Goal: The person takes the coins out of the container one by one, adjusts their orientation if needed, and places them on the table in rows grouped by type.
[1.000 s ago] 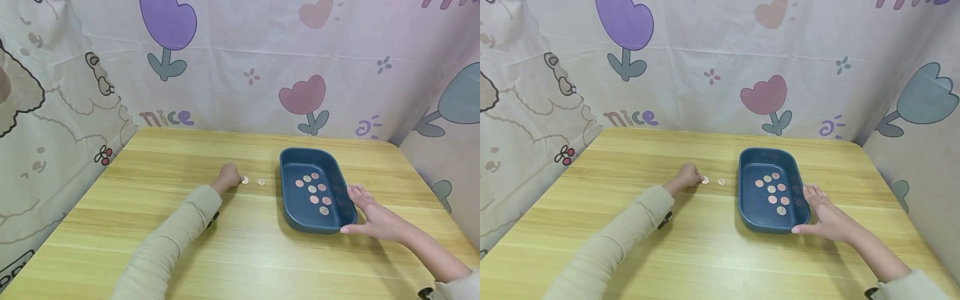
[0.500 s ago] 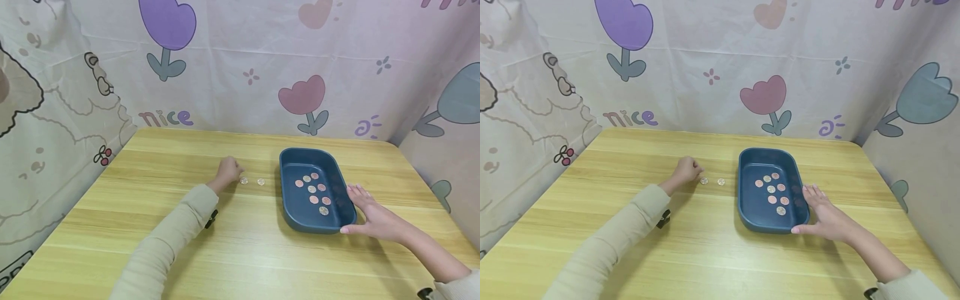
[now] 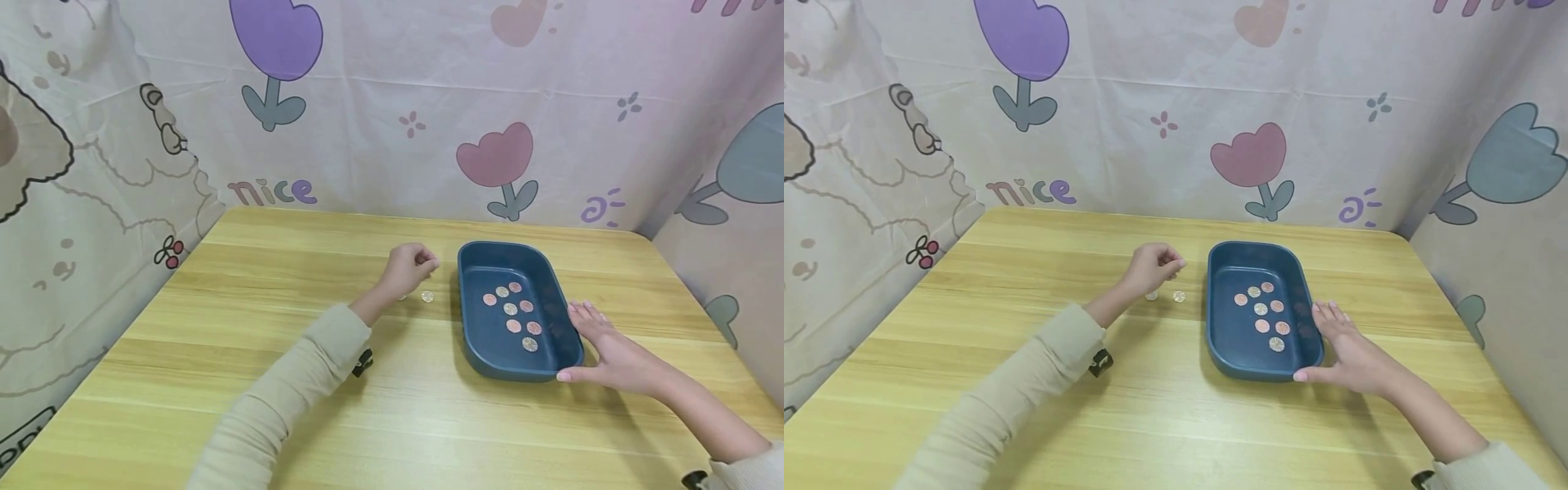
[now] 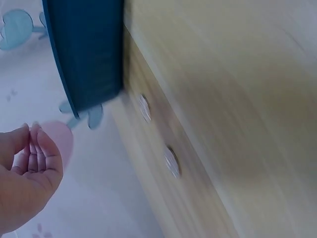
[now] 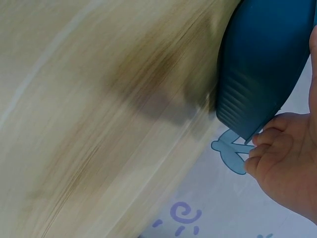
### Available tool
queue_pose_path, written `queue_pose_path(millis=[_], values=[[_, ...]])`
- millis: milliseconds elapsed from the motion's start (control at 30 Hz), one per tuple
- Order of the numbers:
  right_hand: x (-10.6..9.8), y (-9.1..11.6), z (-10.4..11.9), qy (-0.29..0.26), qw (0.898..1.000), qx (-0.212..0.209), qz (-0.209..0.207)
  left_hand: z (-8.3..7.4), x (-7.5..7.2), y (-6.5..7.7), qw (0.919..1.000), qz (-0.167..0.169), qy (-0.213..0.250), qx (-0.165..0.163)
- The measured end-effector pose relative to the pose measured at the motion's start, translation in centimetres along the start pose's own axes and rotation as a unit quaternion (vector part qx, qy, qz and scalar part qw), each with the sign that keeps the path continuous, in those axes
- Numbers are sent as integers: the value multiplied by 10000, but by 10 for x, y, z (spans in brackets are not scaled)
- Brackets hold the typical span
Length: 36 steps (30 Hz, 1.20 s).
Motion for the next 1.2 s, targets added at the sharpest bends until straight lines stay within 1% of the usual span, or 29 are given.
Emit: queue_pose_path(millis=[167,333,433,533,600,733,800,867,967,1067,1100,1200], values=[[0,0,0,12,10000,-12,0,-16,18,2,9998,30,65,160],[1,0,-1,-14,10000,4,4,-25,41,4,9994,174,253,164],[2,0,-1,-67,10000,27,23,-31,54,7,9989,267,289,267],[4,0,-1,-73,10000,34,27,-37,65,11,9985,329,237,376],[4,0,-1,-51,10000,29,21,-41,72,13,9983,346,120,445],[3,-1,0,0,10000,-4,13,-46,89,15,9980,446,-112,444],[3,-2,0,9,10000,-30,24,-47,99,16,9975,528,-252,399],[3,-2,0,30,10000,-45,33,-47,109,16,9965,688,-347,320],[2,-1,-1,41,10000,-72,41,-46,124,16,9937,947,-604,71],[2,-1,-1,21,10000,-79,37,-45,137,14,9877,1137,-1055,-189],[1,-1,-1,12,10000,-73,38,-44,140,14,9853,1179,-1197,-321],[2,-1,-1,-26,10000,-44,46,-39,146,13,9773,1206,-1633,-612]])
Point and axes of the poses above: each hand's wrist, its own y-axis away from the middle knuckle, its own x-axis out of the palm, z = x × y, the point moved 5 cm from there along -y, towards the middle knuckle, and after that the axes turned 6 degrees about -z, right-handed, at the moved point
